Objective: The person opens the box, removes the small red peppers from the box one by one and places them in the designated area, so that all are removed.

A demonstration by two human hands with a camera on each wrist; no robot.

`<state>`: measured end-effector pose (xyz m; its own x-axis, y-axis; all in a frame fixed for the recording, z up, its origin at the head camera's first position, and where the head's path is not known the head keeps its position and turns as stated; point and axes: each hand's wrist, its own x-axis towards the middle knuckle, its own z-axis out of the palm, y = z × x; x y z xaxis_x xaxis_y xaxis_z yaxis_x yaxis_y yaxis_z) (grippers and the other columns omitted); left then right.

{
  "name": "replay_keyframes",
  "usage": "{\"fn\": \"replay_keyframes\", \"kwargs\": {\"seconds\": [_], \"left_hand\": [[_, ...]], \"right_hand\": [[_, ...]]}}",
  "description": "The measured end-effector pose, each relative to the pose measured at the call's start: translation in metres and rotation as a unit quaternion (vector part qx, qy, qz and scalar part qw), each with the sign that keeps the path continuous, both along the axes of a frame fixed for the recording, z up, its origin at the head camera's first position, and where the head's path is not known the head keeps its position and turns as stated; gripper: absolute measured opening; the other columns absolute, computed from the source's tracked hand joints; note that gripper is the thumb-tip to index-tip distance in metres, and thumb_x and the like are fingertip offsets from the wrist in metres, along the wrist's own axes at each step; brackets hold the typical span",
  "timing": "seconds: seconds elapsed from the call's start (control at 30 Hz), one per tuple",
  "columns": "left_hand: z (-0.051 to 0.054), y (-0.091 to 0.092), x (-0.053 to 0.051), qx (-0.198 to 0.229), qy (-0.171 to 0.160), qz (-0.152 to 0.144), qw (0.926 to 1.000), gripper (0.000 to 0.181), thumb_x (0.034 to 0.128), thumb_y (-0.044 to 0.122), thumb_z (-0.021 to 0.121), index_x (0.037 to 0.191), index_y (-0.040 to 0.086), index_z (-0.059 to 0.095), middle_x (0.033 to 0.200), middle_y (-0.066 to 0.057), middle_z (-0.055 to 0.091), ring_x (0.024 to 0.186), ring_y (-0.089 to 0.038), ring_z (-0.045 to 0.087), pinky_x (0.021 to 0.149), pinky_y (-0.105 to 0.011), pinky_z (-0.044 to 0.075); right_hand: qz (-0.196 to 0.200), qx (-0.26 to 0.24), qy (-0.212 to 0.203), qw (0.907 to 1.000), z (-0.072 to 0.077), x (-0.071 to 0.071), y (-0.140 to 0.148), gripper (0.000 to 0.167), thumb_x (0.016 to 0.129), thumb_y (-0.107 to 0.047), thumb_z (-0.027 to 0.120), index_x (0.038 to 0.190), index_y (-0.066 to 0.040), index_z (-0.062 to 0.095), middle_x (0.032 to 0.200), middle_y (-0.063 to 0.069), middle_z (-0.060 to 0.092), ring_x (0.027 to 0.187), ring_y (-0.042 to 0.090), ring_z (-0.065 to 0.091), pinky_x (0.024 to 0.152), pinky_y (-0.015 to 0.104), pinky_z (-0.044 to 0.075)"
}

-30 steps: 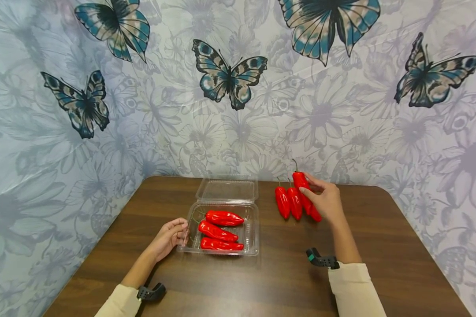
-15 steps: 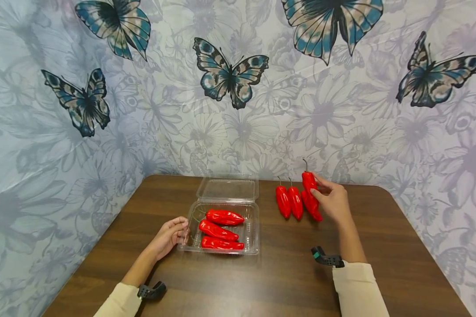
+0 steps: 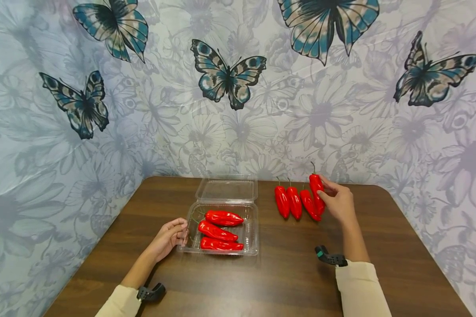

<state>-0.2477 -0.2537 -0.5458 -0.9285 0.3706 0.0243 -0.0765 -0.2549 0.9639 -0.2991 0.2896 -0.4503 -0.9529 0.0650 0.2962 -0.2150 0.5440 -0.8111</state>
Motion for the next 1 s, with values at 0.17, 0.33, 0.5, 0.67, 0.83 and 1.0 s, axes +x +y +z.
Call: {"fn": "replay_keyframes", "kwargs": {"seconds": [0.17, 0.33, 0.5, 0.67, 0.83, 1.0], "left_hand": [[-0.001, 0.000, 0.000, 0.002, 0.004, -0.001, 1.0000, 0.011, 0.1071, 0.007, 0.045, 0.104, 0.004, 0.055, 0.078, -0.002, 0.060, 0.063, -0.014, 0.064, 0.057, -0.026, 0.057], [-0.001, 0.000, 0.000, 0.004, 0.002, 0.002, 1.0000, 0.011, 0.1068, 0.006, 0.046, 0.104, 0.006, 0.057, 0.078, -0.002, 0.061, 0.063, -0.014, 0.065, 0.057, -0.026, 0.057], [-0.001, 0.001, 0.000, 0.002, 0.000, 0.005, 1.0000, 0.012, 0.1069, 0.006, 0.045, 0.104, 0.006, 0.057, 0.078, -0.001, 0.061, 0.063, -0.014, 0.065, 0.058, -0.026, 0.057], [-0.001, 0.000, 0.000, 0.004, 0.001, 0.004, 1.0000, 0.011, 0.1067, 0.006, 0.045, 0.104, 0.005, 0.056, 0.078, -0.001, 0.061, 0.063, -0.013, 0.065, 0.058, -0.025, 0.057], [-0.002, 0.000, 0.000, 0.006, 0.006, -0.001, 1.0000, 0.010, 0.1068, 0.006, 0.045, 0.105, 0.003, 0.054, 0.079, -0.002, 0.061, 0.063, -0.013, 0.065, 0.058, -0.025, 0.058], [-0.002, 0.001, 0.000, 0.006, 0.001, 0.001, 1.0000, 0.010, 0.1069, 0.007, 0.046, 0.105, 0.003, 0.055, 0.079, -0.002, 0.061, 0.063, -0.014, 0.065, 0.058, -0.025, 0.057]], "right_hand": [[-0.014, 0.001, -0.008, 0.9999, -0.006, -0.002, 0.004, 0.050, 0.098, -0.019, 0.069, 0.145, -0.014, 0.055, 0.130, 0.030, 0.062, 0.083, -0.016, 0.054, 0.063, 0.017, 0.056], [-0.029, 0.001, -0.021, 0.9994, -0.014, -0.004, 0.008, 0.047, 0.098, -0.018, 0.069, 0.143, -0.012, 0.056, 0.129, 0.028, 0.063, 0.081, -0.017, 0.054, 0.060, 0.017, 0.055], [-0.033, 0.012, -0.030, 0.9989, -0.021, -0.005, 0.012, 0.046, 0.098, -0.020, 0.068, 0.142, -0.012, 0.057, 0.128, 0.029, 0.063, 0.082, -0.015, 0.052, 0.062, 0.016, 0.055], [-0.036, 0.021, -0.035, 0.9986, -0.026, -0.006, 0.015, 0.045, 0.098, -0.020, 0.069, 0.141, -0.012, 0.059, 0.127, 0.029, 0.064, 0.085, -0.011, 0.053, 0.063, 0.015, 0.054], [-0.035, 0.028, -0.045, 0.9980, -0.030, -0.007, 0.017, 0.045, 0.098, -0.018, 0.069, 0.141, -0.011, 0.059, 0.127, 0.028, 0.064, 0.088, -0.009, 0.053, 0.064, 0.013, 0.052], [-0.026, 0.013, -0.072, 0.9970, -0.035, -0.008, 0.019, 0.047, 0.098, -0.019, 0.068, 0.143, -0.009, 0.057, 0.132, 0.028, 0.061, 0.090, -0.009, 0.052, 0.066, 0.016, 0.055]]}}
